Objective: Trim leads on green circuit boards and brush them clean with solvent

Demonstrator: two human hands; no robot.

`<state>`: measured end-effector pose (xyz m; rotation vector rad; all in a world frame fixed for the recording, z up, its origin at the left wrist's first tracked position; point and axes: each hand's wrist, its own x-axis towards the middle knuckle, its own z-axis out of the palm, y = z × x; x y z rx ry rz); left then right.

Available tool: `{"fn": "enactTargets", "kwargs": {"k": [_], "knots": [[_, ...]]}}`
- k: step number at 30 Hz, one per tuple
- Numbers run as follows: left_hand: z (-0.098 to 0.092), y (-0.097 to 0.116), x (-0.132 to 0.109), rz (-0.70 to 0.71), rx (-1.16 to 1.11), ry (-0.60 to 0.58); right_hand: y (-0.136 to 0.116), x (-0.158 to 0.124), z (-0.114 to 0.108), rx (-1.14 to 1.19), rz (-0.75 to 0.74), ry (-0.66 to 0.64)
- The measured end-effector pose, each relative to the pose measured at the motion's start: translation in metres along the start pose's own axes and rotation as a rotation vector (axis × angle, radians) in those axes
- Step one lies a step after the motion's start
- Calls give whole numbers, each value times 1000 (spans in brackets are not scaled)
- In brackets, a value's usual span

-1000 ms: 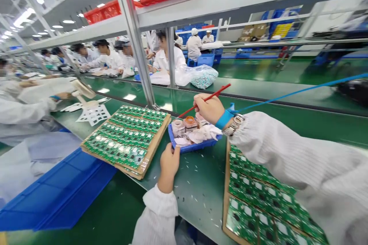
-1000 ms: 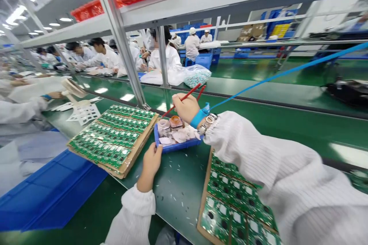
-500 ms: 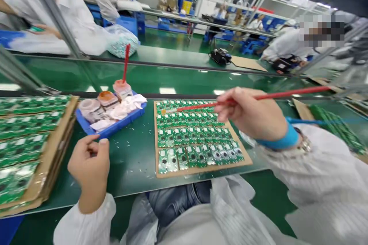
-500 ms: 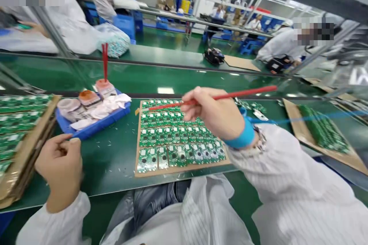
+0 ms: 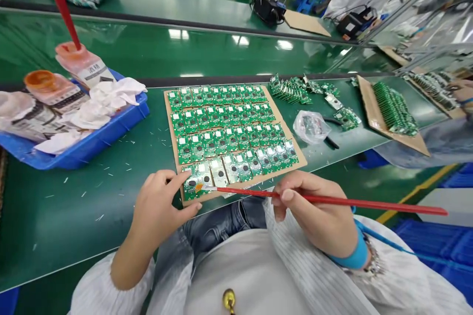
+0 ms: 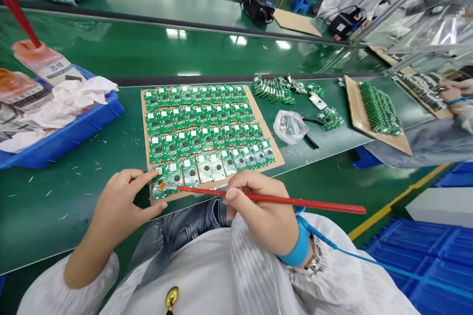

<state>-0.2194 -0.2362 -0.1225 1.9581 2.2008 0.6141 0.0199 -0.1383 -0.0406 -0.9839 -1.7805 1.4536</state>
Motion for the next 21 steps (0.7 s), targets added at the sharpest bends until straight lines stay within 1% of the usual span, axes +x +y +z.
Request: {"fn": "enactTargets", "kwargs": {"k": [3,5,7,9,13,15,19,21], "knots": [[3,1,0,-32,-13,0,1,-2,10,-29,-25,13],[5,1,0,-54,-10,1,3,-2,13,-41,-29,-1],[5,1,1,-75,-6,1,6,-4,13,-46,-36,6],[5,1,0,-84,-8,8,7,-5,9,-45,-40,44],[3,2,-1,-62,-4,22,9,-10,2,-40,-32,116],[3,3,-2,-52,4,17,9,-12,1,-43,-27,113],[2,5,-3,-64,18,2,11,-15,4,-56,-27,67],[2,6,-4,-73,18,4,10,-15,5,-59,-43,84]]}}
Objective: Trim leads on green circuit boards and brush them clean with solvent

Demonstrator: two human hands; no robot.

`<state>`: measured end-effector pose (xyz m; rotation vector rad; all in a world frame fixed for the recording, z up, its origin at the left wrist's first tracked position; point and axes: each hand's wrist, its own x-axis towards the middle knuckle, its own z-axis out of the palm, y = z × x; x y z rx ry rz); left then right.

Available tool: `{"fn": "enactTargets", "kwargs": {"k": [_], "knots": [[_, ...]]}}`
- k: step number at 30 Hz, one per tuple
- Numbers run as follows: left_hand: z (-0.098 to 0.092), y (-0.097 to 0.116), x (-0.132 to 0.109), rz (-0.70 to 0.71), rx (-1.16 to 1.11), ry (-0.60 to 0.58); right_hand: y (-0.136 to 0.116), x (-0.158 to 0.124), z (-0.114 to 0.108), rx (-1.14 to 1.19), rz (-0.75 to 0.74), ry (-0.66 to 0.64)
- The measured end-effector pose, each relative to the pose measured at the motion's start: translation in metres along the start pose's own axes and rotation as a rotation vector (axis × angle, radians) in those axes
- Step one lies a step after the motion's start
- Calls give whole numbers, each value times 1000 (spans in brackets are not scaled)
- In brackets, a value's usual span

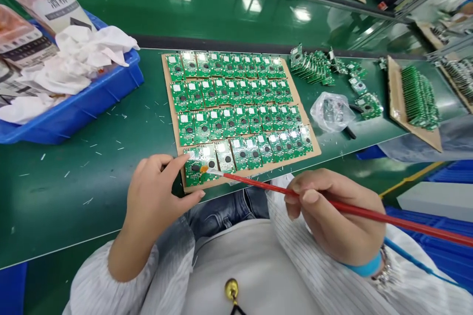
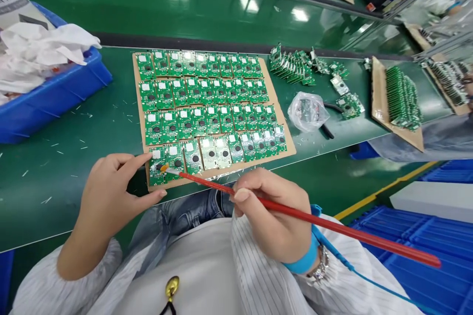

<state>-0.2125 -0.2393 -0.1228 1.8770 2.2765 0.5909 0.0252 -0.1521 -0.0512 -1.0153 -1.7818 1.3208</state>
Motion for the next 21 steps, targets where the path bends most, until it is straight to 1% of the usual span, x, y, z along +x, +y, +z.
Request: {"fn": "enactTargets", "kwargs": {"k": [4,9,12,15,19,21], "knots": [[-1,2,-2,-37,7,3,-8,7,1,4,-21,93],[1,3,-5,-70,-8,20,-17,13,3,86,68,169],[2,2,-7,-88,-31,43,-16,13,1,59,100,160],[3,0,-9,-72,-50,71,-17,14,1,27,101,150],[4,-2,-8,-30,-29,48,-20,15,10,-3,78,85],[4,-2,-8,-18,-10,32,-22,16,16,-27,72,88]]}}
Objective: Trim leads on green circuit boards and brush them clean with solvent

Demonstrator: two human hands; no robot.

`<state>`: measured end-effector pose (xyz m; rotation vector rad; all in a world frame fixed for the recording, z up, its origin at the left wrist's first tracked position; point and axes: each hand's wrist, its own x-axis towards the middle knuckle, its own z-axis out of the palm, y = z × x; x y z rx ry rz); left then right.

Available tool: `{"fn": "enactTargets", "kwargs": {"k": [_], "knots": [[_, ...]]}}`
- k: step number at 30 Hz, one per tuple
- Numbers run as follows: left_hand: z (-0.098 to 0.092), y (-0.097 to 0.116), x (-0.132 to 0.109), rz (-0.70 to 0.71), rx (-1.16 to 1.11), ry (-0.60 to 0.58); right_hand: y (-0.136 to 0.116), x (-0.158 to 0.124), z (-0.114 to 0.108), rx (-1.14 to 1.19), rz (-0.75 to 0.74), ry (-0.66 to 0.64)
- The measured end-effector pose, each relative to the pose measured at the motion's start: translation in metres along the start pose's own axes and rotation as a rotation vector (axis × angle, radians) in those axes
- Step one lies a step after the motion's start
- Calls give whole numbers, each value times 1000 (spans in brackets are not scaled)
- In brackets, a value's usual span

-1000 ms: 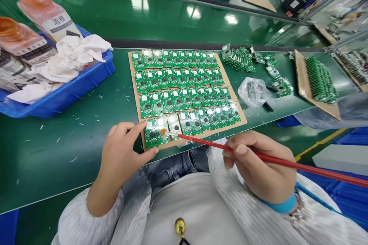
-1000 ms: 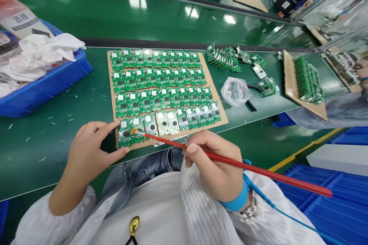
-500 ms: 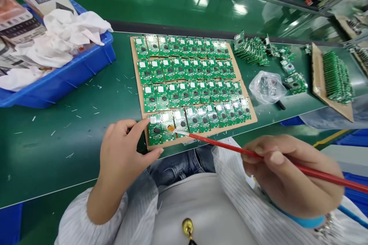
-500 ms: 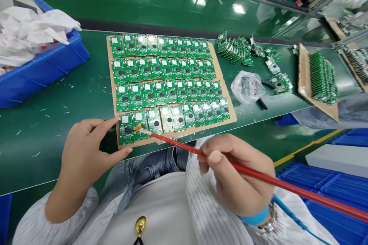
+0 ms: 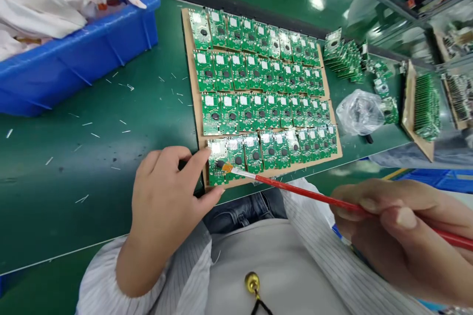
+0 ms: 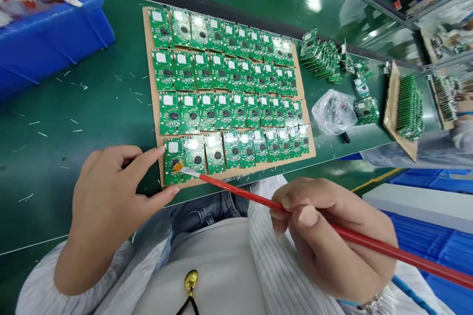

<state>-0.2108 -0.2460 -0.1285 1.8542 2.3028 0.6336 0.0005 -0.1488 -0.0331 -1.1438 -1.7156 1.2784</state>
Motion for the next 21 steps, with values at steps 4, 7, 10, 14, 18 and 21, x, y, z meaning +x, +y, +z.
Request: {"fn": "enactTargets", "kwargs": {"k": [4,7,10,14,18,21], "knots": [[1,1,1,9,17,-2,0,-1,8,-27,8,26],[1,1,1,-2,12,-3,-1,0,11,-54,-13,5],[2,1,1,-5,7,-3,-3,3,16,-111,-33,5],[2,1,1,-5,17,-5,-4,6,19,-192,-86,-39],[2,2,2,-21,33,-10,-3,5,18,-211,-117,-70],[2,2,2,-29,41,-13,2,1,14,-213,-149,-121]]}}
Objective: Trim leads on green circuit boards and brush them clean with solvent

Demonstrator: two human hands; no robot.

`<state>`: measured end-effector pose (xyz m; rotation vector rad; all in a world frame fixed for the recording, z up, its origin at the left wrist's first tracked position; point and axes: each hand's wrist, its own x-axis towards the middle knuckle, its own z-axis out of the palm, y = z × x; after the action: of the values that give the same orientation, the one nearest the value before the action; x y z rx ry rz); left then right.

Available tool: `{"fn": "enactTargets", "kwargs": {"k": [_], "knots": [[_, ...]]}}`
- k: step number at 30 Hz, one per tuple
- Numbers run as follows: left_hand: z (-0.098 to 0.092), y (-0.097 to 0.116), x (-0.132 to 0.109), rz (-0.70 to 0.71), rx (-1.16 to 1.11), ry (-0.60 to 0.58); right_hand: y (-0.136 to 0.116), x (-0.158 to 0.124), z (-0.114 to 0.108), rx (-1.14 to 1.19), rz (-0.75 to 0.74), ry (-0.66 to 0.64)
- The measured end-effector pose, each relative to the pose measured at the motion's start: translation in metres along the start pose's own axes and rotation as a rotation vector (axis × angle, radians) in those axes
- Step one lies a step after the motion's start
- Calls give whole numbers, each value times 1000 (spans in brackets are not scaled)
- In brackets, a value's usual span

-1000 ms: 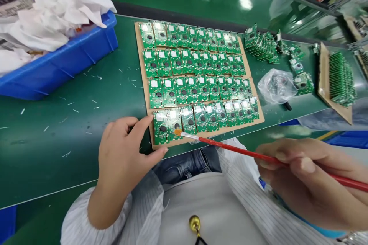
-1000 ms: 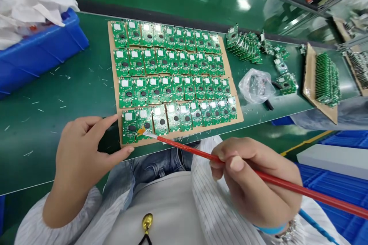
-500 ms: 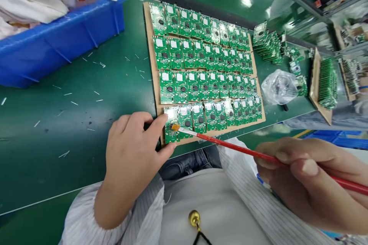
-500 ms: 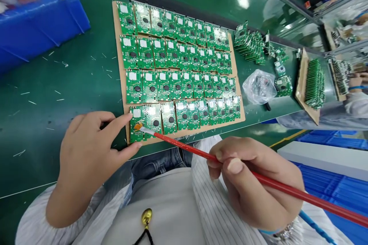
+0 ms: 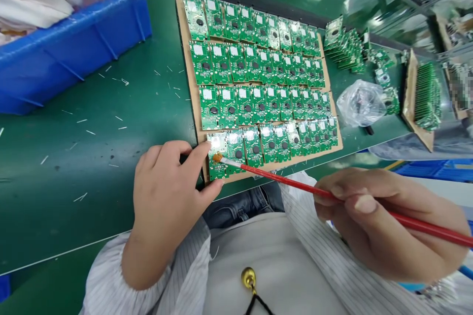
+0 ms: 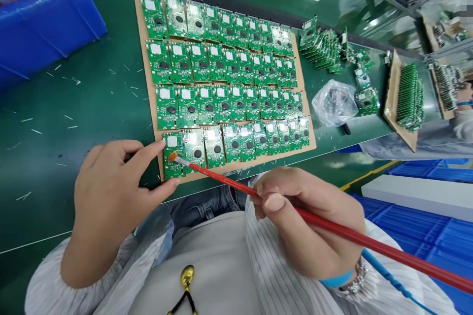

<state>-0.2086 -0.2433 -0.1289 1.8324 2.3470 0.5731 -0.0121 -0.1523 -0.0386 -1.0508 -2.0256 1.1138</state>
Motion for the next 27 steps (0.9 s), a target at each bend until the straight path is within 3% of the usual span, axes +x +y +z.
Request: {"fn": "enactTargets", "kwargs": {"k": [6,9,16,23,27], "knots": [[1,-1,0,-2,-9,-5,8,-11,-14,-49,-33,-146],[0,-1,0,3,-12,-5,7,-12,-18,-33,-27,-94],[-3,6,2,5,-51,9,7,-10,-21,-16,41,184],[0,24,16,60,11,-32,16,-11,-20,63,25,96],[1,27,20,48,66,-38,23,-14,-18,64,88,129]]}}
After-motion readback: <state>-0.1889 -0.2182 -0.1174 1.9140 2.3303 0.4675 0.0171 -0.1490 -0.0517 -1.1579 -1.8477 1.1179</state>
